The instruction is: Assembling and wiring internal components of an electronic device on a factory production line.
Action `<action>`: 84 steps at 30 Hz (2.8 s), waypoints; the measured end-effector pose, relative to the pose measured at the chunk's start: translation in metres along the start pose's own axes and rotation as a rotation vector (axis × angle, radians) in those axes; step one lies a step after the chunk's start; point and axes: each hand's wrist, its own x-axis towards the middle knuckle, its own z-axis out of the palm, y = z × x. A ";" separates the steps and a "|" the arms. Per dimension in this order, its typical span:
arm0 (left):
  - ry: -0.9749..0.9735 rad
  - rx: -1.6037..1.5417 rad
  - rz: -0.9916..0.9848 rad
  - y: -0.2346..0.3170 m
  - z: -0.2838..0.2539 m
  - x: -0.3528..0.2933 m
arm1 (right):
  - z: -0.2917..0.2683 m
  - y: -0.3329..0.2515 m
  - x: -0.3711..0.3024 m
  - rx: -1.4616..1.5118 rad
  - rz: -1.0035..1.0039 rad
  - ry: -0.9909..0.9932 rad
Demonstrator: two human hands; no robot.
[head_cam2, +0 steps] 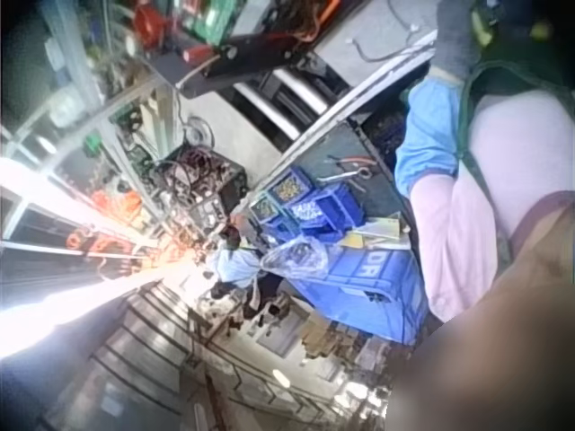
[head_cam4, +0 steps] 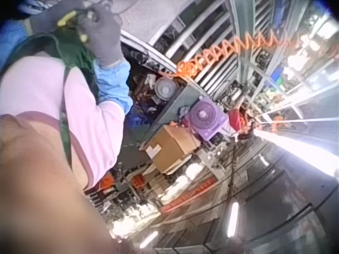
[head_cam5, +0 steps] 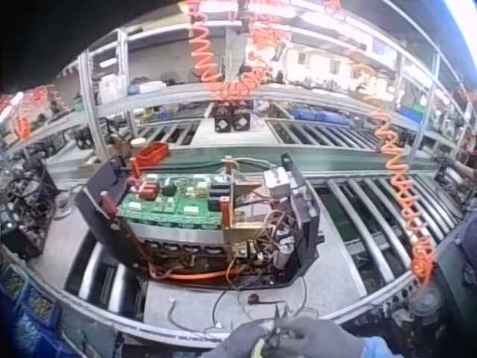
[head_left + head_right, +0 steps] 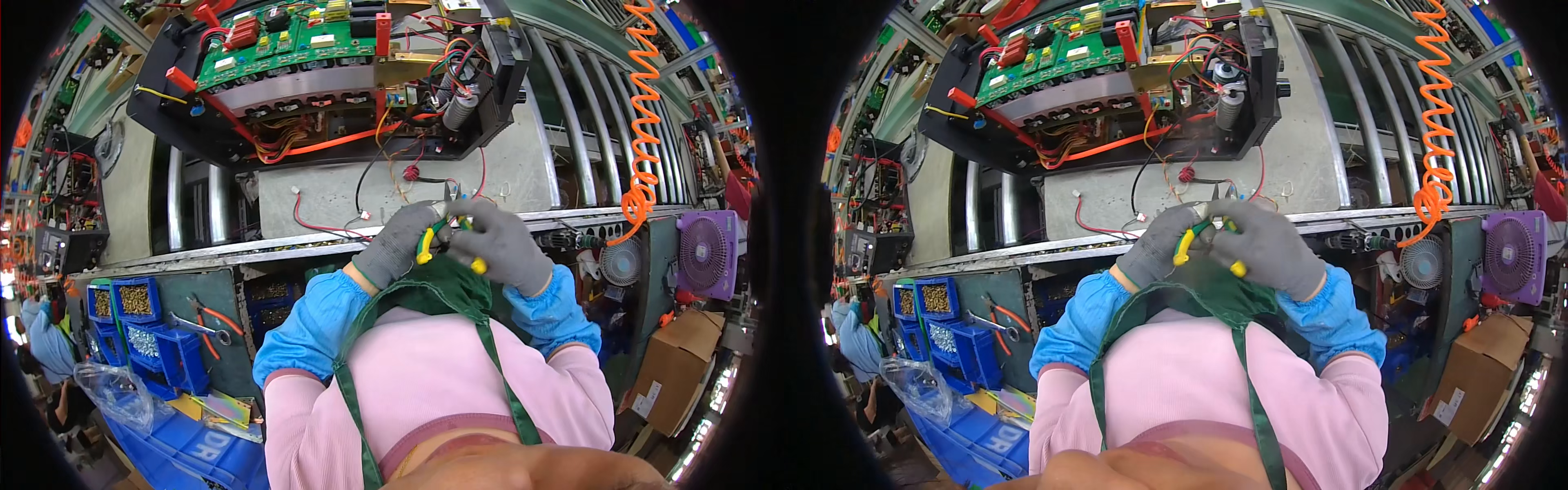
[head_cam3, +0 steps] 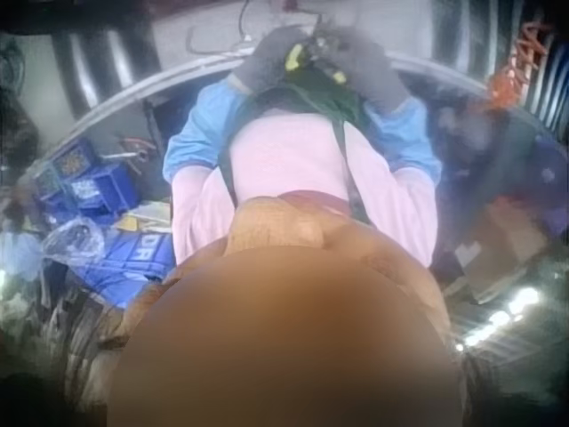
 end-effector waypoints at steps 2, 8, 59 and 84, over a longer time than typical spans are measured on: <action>-0.038 0.507 0.246 0.007 0.002 -0.003 | -0.004 -0.009 0.010 -0.007 -0.118 -0.072; 0.135 0.491 0.362 -0.012 0.010 0.025 | -0.004 -0.009 0.021 -0.212 -0.172 -0.067; 0.525 0.681 0.007 -0.039 -0.064 0.124 | 0.026 0.059 0.107 -0.137 0.261 0.435; 0.511 0.094 -0.082 -0.053 -0.082 0.123 | 0.028 0.040 0.099 0.048 0.162 0.407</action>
